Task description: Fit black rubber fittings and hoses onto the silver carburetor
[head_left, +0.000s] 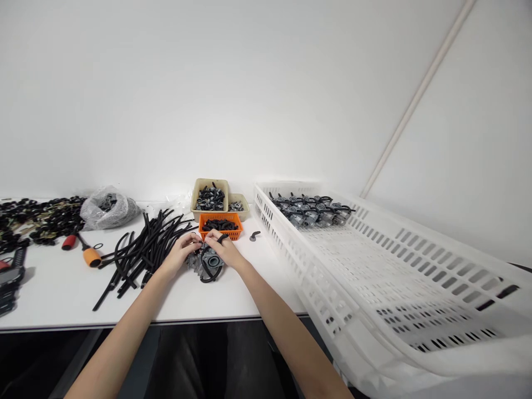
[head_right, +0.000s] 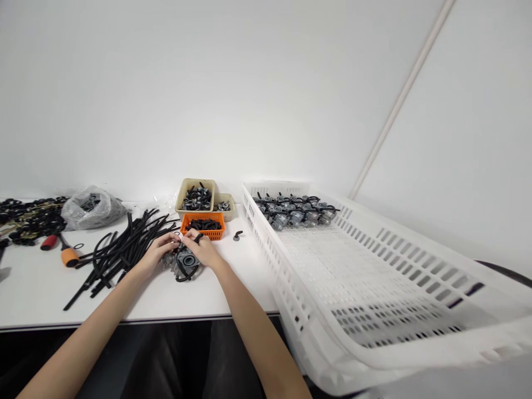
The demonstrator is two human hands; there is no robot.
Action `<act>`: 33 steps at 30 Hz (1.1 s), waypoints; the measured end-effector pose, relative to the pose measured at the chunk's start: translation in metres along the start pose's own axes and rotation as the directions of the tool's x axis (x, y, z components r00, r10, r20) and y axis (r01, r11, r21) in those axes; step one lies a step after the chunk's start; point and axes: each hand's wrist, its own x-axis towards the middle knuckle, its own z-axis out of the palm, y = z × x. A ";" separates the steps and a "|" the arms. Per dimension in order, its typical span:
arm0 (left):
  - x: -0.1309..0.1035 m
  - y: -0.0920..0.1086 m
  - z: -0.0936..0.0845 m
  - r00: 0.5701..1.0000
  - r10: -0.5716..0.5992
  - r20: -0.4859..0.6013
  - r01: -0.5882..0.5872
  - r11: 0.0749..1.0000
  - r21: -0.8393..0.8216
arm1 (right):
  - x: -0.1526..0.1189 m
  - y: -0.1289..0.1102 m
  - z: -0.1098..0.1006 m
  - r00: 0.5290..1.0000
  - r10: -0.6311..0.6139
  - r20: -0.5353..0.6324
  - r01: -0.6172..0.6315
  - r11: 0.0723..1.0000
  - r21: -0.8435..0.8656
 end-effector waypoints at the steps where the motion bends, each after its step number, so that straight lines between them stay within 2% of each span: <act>1: 0.000 0.001 0.000 1.000 0.000 -0.001 0.000 1.000 0.000 | 0.000 0.000 0.000 1.000 0.000 -0.001 0.000 1.000 0.000; 33: 0.000 -0.002 -0.002 1.000 -0.011 -0.003 0.011 1.000 0.015 | 0.001 0.006 0.001 0.999 -0.048 -0.003 0.048 0.999 -0.015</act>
